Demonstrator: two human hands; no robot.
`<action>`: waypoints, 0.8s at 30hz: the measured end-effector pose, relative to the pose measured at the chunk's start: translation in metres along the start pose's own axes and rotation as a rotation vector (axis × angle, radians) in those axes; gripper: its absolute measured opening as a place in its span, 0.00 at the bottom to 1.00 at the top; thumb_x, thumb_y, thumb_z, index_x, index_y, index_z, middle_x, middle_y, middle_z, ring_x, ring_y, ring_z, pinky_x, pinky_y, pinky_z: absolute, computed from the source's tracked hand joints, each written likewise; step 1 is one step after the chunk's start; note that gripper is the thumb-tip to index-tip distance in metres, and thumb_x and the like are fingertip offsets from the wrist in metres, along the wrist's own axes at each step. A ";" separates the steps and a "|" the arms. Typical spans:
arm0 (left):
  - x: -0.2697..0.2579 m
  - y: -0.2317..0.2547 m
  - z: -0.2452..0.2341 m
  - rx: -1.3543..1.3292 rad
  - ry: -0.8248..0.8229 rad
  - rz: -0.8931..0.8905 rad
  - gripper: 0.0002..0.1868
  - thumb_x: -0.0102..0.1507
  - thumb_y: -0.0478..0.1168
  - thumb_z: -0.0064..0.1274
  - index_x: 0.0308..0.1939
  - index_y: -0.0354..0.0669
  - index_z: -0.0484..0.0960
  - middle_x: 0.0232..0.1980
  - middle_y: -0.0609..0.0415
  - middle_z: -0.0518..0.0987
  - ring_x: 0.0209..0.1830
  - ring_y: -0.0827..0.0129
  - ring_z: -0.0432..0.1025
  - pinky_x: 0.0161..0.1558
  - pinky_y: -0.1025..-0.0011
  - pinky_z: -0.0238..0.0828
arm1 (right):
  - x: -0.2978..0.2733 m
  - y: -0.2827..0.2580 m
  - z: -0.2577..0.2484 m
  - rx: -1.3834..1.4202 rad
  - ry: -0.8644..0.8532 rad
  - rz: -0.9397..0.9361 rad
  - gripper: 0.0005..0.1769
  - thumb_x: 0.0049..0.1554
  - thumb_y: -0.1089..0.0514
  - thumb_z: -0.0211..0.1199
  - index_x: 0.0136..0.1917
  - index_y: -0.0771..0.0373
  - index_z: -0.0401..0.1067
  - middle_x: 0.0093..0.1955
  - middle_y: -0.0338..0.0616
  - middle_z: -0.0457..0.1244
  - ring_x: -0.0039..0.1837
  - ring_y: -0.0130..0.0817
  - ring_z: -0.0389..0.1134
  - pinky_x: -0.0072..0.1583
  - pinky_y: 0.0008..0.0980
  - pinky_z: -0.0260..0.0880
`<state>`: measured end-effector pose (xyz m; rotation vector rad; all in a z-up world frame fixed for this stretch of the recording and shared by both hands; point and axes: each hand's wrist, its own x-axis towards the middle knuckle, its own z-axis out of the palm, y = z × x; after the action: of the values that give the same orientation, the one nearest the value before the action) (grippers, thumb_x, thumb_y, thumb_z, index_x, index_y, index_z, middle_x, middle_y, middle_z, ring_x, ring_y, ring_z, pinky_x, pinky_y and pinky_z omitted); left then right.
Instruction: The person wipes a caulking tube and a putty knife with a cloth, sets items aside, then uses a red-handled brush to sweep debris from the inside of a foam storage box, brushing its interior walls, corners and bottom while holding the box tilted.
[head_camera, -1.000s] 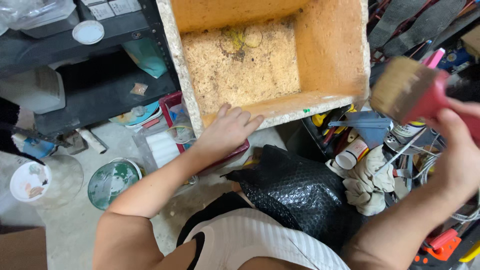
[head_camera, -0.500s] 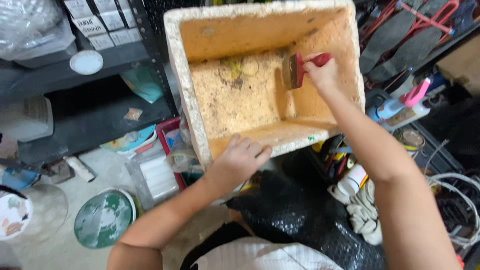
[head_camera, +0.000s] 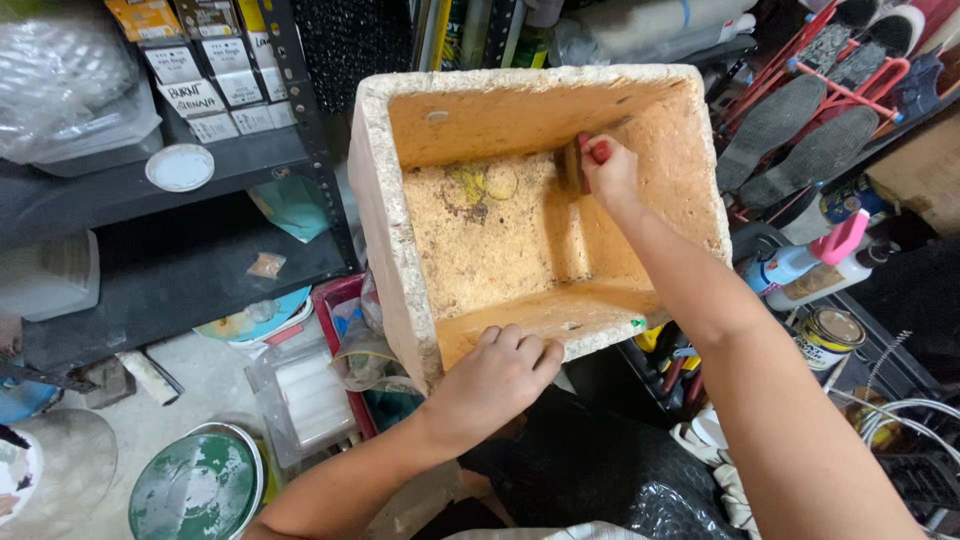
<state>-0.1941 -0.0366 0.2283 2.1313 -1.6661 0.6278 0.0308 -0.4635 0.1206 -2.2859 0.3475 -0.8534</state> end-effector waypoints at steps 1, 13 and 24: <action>0.000 0.001 0.002 -0.005 -0.012 -0.004 0.24 0.58 0.37 0.49 0.58 0.35 0.78 0.40 0.52 0.75 0.44 0.61 0.70 0.49 0.66 0.68 | -0.001 0.002 0.002 -0.029 0.009 -0.017 0.05 0.55 0.70 0.67 0.43 0.62 0.76 0.34 0.45 0.65 0.37 0.26 0.62 0.45 0.28 0.67; -0.003 0.009 0.006 0.059 -0.098 -0.026 0.25 0.58 0.39 0.49 0.59 0.38 0.79 0.40 0.53 0.75 0.43 0.62 0.69 0.47 0.68 0.67 | -0.036 -0.005 0.016 -0.229 0.031 -0.292 0.12 0.49 0.72 0.64 0.46 0.61 0.75 0.36 0.51 0.63 0.38 0.47 0.64 0.44 0.44 0.67; -0.003 0.004 0.008 0.105 -0.038 0.030 0.24 0.57 0.39 0.50 0.58 0.35 0.79 0.39 0.55 0.76 0.44 0.63 0.70 0.50 0.69 0.68 | -0.035 -0.028 0.036 -0.037 -0.299 0.046 0.09 0.56 0.68 0.64 0.47 0.57 0.79 0.47 0.48 0.68 0.48 0.38 0.69 0.51 0.32 0.72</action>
<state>-0.1976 -0.0394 0.2202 2.2079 -1.7236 0.7022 0.0287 -0.4092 0.1018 -2.3865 0.2812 -0.4757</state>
